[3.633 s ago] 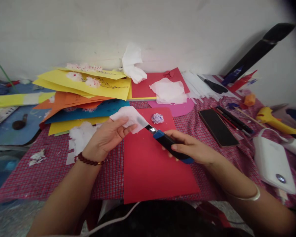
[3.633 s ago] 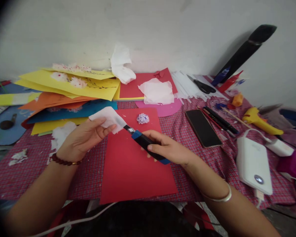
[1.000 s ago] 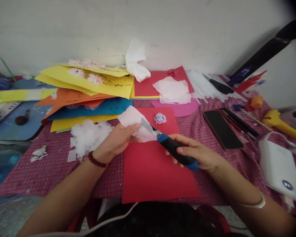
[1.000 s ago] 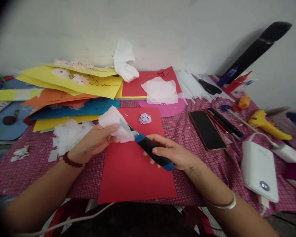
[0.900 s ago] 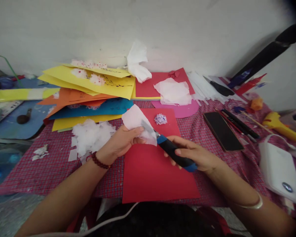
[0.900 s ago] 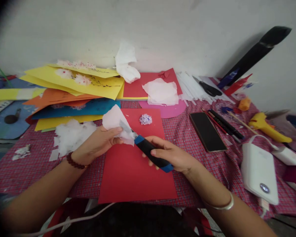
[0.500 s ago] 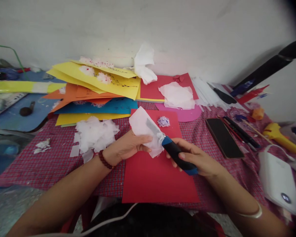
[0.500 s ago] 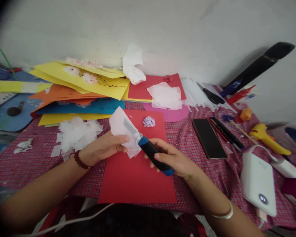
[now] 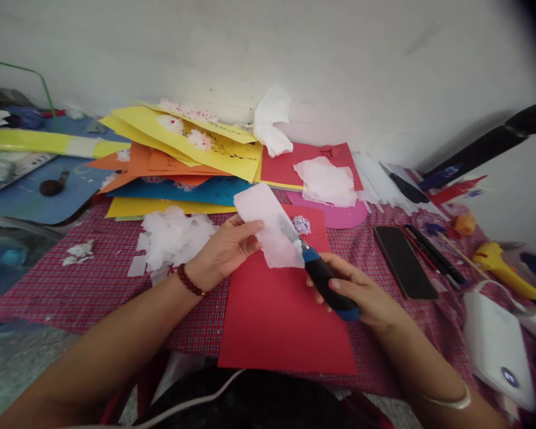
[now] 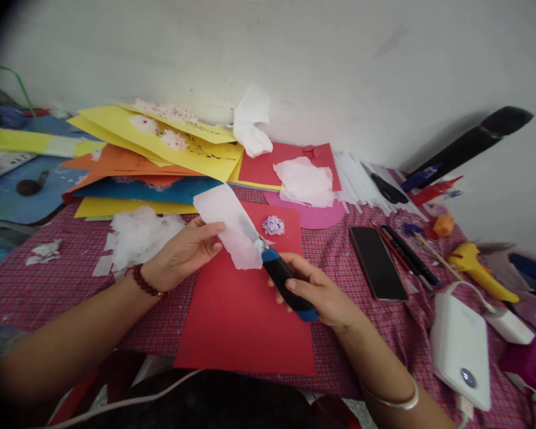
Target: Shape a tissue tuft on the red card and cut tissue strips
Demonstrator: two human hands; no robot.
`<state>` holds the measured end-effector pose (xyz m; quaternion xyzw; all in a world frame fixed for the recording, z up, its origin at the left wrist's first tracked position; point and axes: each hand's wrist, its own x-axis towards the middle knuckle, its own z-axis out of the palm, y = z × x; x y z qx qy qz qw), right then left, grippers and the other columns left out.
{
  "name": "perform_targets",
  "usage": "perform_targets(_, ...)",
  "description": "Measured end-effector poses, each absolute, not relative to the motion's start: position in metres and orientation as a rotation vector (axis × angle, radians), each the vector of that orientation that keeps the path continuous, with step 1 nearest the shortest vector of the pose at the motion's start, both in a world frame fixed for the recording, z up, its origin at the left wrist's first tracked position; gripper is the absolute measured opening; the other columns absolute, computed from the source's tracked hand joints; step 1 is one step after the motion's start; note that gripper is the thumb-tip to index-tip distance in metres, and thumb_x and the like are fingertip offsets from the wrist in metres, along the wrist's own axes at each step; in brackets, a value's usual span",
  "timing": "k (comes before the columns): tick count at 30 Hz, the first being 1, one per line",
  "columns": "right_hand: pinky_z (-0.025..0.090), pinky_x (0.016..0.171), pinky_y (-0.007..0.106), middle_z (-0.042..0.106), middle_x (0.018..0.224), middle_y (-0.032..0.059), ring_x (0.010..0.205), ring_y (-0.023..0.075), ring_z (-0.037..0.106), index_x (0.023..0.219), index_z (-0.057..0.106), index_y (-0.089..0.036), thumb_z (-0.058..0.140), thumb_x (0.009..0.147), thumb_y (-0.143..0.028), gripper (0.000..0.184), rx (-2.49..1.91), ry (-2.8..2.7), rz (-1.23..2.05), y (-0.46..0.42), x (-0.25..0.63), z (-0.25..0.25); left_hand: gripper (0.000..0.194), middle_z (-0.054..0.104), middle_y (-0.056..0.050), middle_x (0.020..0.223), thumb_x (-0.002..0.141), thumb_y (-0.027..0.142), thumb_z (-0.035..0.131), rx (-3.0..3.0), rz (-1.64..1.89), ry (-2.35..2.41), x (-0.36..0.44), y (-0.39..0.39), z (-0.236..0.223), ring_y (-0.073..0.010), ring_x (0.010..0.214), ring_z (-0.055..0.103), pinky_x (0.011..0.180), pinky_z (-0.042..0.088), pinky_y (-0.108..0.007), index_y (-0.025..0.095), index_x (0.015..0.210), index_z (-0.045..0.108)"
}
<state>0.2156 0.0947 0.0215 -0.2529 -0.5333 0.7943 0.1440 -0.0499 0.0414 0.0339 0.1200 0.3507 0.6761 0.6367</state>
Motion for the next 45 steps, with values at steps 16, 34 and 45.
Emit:
perform_targets(16, 0.054, 0.057, 0.019, 0.064, 0.102, 0.0047, 0.076, 0.0107, 0.065, 0.127, 0.055, -0.024, 0.069, 0.088, -0.036, 0.044, -0.724, -1.587, 2.261, 0.094, 0.214, 0.024, 0.016, 0.066, 0.005, 0.072, 0.077, 0.007, 0.071, 0.189, 1.634, 0.83, -0.05, 0.043, 0.041, -0.0095, 0.063, 0.065, 0.074, 0.063, -0.031, 0.017, 0.075, 0.058)
perform_targets(34, 0.052, 0.065, 0.019, 0.066, 0.102, 0.0044, 0.079, 0.0106, 0.068, 0.128, 0.055, -0.021, 0.067, 0.09, -0.034, 0.042, -0.668, -1.627, 2.254, 0.092, 0.211, 0.023, 0.016, 0.067, 0.005, 0.073, 0.074, 0.01, 0.077, 0.353, 1.531, 0.924, -0.05, 0.041, 0.035, -0.0118, 0.071, 0.067, 0.072, 0.063, -0.03, 0.016, 0.075, 0.062)
perform_targets(45, 0.048, 0.058, 0.017, 0.066, 0.099, 0.0039, 0.07, 0.0074, 0.063, 0.131, 0.056, -0.02, 0.067, 0.09, -0.036, 0.045, -0.712, -1.641, 2.252, 0.092, 0.215, 0.027, 0.022, 0.07, 0.002, 0.077, 0.068, 0.018, 0.085, 0.567, 1.514, 1.04, -0.062, 0.044, 0.041, -0.0116, 0.071, 0.066, 0.068, 0.064, -0.025, 0.016, 0.08, 0.066)
